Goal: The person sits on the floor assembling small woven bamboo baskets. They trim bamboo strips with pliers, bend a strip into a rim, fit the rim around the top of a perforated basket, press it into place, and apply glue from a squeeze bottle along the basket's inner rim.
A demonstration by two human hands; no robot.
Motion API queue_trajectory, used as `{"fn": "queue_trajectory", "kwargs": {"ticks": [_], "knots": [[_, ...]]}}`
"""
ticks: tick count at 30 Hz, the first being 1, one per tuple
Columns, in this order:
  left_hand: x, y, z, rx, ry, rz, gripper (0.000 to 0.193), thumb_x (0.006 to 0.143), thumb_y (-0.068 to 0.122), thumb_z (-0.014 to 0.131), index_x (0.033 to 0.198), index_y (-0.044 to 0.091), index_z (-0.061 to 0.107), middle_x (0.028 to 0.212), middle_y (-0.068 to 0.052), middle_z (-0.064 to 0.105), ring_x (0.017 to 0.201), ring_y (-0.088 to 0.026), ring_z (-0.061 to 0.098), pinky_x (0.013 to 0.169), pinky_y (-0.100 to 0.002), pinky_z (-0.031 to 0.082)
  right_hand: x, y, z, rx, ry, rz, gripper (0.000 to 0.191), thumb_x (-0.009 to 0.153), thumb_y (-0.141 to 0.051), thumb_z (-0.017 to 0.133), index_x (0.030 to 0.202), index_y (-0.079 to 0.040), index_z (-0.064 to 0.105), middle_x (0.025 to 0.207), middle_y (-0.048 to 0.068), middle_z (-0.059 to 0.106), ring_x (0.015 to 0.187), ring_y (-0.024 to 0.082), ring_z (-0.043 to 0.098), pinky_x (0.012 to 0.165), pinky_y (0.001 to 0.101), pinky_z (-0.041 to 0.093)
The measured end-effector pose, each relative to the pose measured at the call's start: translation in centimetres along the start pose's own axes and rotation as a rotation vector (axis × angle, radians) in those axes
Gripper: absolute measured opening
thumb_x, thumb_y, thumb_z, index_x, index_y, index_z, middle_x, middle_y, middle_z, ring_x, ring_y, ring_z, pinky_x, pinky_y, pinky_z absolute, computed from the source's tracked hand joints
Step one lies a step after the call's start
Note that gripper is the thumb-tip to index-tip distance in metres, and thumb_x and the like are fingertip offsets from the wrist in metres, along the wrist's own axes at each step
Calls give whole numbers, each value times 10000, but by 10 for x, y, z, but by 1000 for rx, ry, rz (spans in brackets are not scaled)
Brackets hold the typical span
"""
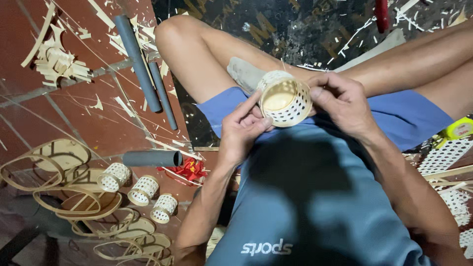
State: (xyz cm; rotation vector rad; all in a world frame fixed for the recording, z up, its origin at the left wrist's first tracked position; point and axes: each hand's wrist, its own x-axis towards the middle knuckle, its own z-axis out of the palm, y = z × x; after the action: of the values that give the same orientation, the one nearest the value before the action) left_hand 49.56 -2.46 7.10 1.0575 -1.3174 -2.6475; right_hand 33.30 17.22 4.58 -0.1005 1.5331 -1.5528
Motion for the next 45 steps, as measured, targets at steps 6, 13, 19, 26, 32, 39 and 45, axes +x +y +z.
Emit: {"fn": "queue_trajectory", "kwargs": {"ticks": [6,13,19,26,32,39,45], "knots": [[1,-4,0,-88,11,75,649,937,-113,678,1541,-69,445,951,-97,645,880,-167,668,858,-315,599,0,-7,9,-64,16,-75,331,949,-14,767,1255,46,655,904,-13,622,757,15,539,657,178,465],[36,-14,-5,-22,-51,130,628,928,-127,684,1513,-72,460,966,-89,649,866,-162,676,831,-319,623,17,-12,1,-66,65,-204,346,966,-2,734,1302,55,676,983,-1,670,842,48,608,750,205,539],[142,3,2,211,-111,197,477,980,-91,673,1444,-123,572,977,-82,619,815,-162,667,740,-288,594,82,-25,-22,-252,239,-340,312,998,-49,705,1296,39,723,972,20,628,805,78,591,682,241,511],[217,9,-1,168,63,-17,333,914,-25,687,1215,-156,633,915,-152,729,724,-175,700,647,-290,607,136,-15,-49,-15,251,-151,252,1026,-135,654,1217,15,721,928,-2,717,761,54,651,668,219,564],[220,7,-2,123,122,1,371,921,3,704,1264,-108,618,912,-98,709,754,-135,693,669,-288,625,135,1,-46,56,338,-163,227,997,-100,695,1173,43,670,896,16,685,745,67,663,656,251,607],[230,-5,-4,129,29,46,346,913,-17,718,1243,-96,650,890,-73,699,750,-129,691,695,-281,631,145,1,-35,36,330,-186,244,949,-16,747,1145,48,616,849,2,614,732,63,631,668,253,629],[231,-7,-8,127,-3,48,338,913,-26,710,1239,-75,636,856,-74,696,722,-128,688,666,-280,626,150,4,-40,32,280,-187,233,948,-5,732,1114,22,570,862,12,620,727,69,639,654,258,624]]}}
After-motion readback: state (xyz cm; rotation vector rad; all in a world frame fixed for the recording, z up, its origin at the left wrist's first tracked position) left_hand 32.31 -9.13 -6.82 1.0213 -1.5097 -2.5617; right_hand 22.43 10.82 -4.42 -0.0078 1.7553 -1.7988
